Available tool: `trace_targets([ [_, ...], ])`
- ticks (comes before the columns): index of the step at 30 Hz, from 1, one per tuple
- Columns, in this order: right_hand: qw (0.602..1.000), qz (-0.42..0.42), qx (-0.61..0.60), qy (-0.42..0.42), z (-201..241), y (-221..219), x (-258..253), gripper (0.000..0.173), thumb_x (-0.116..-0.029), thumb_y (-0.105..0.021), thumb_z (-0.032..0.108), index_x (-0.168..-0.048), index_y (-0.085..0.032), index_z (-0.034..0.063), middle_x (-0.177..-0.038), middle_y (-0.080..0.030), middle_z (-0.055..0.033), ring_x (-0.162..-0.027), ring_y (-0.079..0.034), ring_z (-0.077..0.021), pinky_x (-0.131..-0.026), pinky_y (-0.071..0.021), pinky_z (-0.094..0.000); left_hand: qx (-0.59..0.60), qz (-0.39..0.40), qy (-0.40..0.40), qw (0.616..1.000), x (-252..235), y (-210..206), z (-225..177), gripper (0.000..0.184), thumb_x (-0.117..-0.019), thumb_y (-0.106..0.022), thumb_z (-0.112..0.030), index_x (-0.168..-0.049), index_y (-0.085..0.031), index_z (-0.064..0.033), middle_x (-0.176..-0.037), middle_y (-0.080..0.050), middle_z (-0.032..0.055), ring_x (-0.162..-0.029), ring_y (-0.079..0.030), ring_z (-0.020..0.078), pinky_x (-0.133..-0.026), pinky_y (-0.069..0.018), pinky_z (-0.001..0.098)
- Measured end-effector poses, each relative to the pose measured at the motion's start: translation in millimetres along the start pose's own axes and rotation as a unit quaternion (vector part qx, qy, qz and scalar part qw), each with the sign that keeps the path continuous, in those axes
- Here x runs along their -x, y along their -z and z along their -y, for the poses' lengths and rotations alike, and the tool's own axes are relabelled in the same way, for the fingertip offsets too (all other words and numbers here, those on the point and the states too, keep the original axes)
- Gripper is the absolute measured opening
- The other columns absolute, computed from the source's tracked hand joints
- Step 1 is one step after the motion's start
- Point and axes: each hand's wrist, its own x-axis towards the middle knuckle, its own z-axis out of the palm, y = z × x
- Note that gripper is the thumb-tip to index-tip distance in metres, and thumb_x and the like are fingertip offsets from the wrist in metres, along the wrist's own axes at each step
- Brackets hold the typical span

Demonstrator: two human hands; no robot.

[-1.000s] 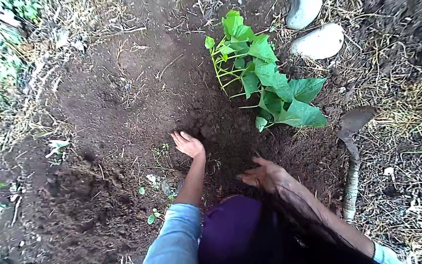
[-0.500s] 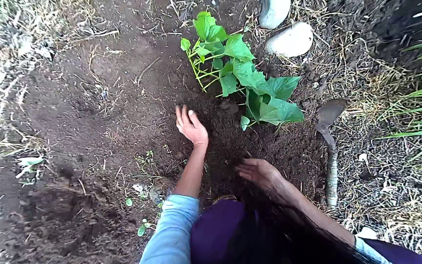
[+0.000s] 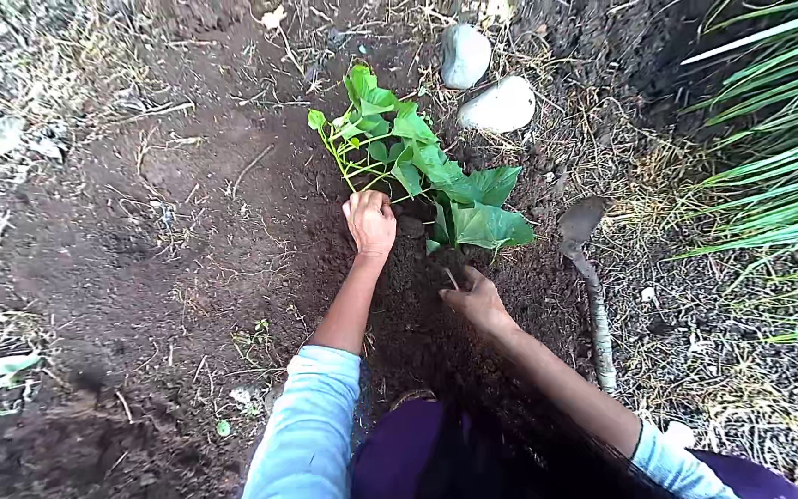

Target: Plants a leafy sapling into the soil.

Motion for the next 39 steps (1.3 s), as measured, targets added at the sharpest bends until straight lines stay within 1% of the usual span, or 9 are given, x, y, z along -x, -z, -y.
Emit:
trace_targets([
  [4, 0.994, 0.019, 0.102, 0.024, -11.6, 34.1, 2.5, 0.044, -0.0979, -0.066, 0.012, -0.138, -0.057, -0.0026, -0.124, -0.069, -0.0193, -0.102, -0.072, -0.0233, -0.089, -0.0601, -0.0394, 0.040, -0.049, -0.126, 0.990, -6.9, -22.1, -5.6, 0.016, -0.0873, -0.057, 0.000, -0.079, -0.069, 0.0046, -0.088, -0.071, 0.0208, -0.095, -0.067, 0.0399, -0.090, -0.0478, 0.0515],
  [8, 0.970, -0.169, 0.170, 0.042, -26.3, 82.7, -11.3, 0.025, -0.0961, -0.072, 0.020, -0.110, -0.072, 0.0000, -0.105, -0.073, -0.0170, -0.096, -0.071, -0.0257, -0.090, -0.0557, -0.0478, -0.028, 0.228, -0.046, 0.972, -17.3, -31.7, -27.4, 0.049, -0.0939, -0.066, -0.012, -0.139, -0.056, 0.0053, -0.143, -0.057, 0.0265, -0.141, -0.046, 0.0426, -0.121, -0.0284, 0.0578],
  [10, 0.956, -0.257, 0.135, 0.031, -35.3, 103.6, -30.3, 0.028, -0.0974, -0.072, 0.021, -0.113, -0.071, -0.0019, -0.114, -0.068, -0.0210, -0.106, -0.067, -0.0313, -0.097, -0.0521, -0.0515, -0.044, 0.264, 0.000, 0.963, -17.6, -44.0, -22.9, 0.053, -0.0945, -0.069, -0.020, -0.142, -0.057, 0.0004, -0.145, -0.057, 0.0235, -0.144, -0.044, 0.0407, -0.125, -0.0163, 0.0607],
  [15, 0.916, -0.367, -0.007, -0.164, -46.3, 124.0, -67.9, 0.050, -0.1040, -0.061, 0.026, -0.140, -0.052, -0.0074, -0.141, -0.055, -0.0298, -0.134, -0.053, -0.0385, -0.111, -0.0419, -0.0532, 0.017, 0.161, -0.020, 0.987, 10.8, -49.2, 14.9, 0.028, -0.1046, -0.058, -0.021, -0.118, -0.074, -0.0018, -0.122, -0.071, 0.0233, -0.122, -0.063, 0.0446, -0.111, -0.0413, 0.0623],
  [18, 0.873, -0.436, 0.177, -0.126, -51.1, 127.5, -63.2, 0.043, -0.0972, -0.063, 0.013, -0.138, -0.059, -0.0002, -0.144, -0.051, -0.0289, -0.137, -0.049, -0.0415, -0.113, -0.0426, -0.0524, 0.005, 0.158, 0.018, 0.987, 20.6, -43.8, 22.3, 0.034, -0.1090, -0.051, -0.025, -0.118, -0.072, -0.0011, -0.117, -0.071, 0.0255, -0.115, -0.067, 0.0458, -0.102, -0.0482, 0.0645],
  [25, 0.885, -0.289, 0.328, -0.159, -67.6, 198.5, -59.3, 0.041, -0.1013, -0.060, 0.014, -0.142, -0.057, 0.0095, -0.136, -0.062, -0.0275, -0.127, -0.059, -0.0466, -0.102, -0.0463, -0.0670, 0.036, 0.090, -0.057, 0.994, 27.6, -44.7, 32.0, 0.039, -0.0964, -0.062, -0.022, -0.123, -0.067, 0.0051, -0.132, -0.063, 0.0304, -0.132, -0.055, 0.0473, -0.118, -0.0332, 0.0609],
  [31, 0.839, -0.410, 0.342, -0.110, -72.2, 235.4, -31.2, 0.048, -0.0965, -0.063, 0.009, -0.144, -0.057, 0.0052, -0.148, -0.049, -0.0298, -0.139, -0.045, -0.0478, -0.112, -0.0393, -0.0620, -0.002, 0.209, 0.080, 0.975, 5.4, -26.6, 6.2, 0.036, -0.1054, -0.056, -0.022, -0.128, -0.067, 0.0038, -0.141, -0.058, 0.0293, -0.143, -0.044, 0.0453, -0.122, -0.0286, 0.0570],
  [36, 0.918, -0.349, 0.181, 0.062, -55.7, 189.0, -76.0, 0.040, -0.1030, -0.062, 0.014, -0.139, -0.058, -0.0019, -0.143, -0.055, -0.0273, -0.132, -0.056, -0.0412, -0.112, -0.0440, -0.0564, 0.106, 0.186, 0.026, 0.976, 20.7, -25.1, 36.3, 0.043, -0.1000, -0.064, -0.018, -0.135, -0.059, 0.0063, -0.143, -0.057, 0.0281, -0.143, -0.046, 0.0416, -0.123, -0.0295, 0.0536],
  [39, 0.937, -0.331, 0.066, 0.092, -45.6, 169.6, -122.1, 0.056, -0.1061, -0.057, 0.030, -0.152, -0.044, 0.0003, -0.154, -0.045, -0.0279, -0.142, -0.045, -0.0409, -0.118, -0.0362, -0.0561, 0.163, 0.242, 0.200, 0.935, 41.9, 0.6, 29.6, 0.045, -0.1082, -0.049, -0.010, -0.149, -0.043, 0.0075, -0.148, -0.051, 0.0285, -0.139, -0.049, 0.0345, -0.118, -0.0363, 0.0452],
])
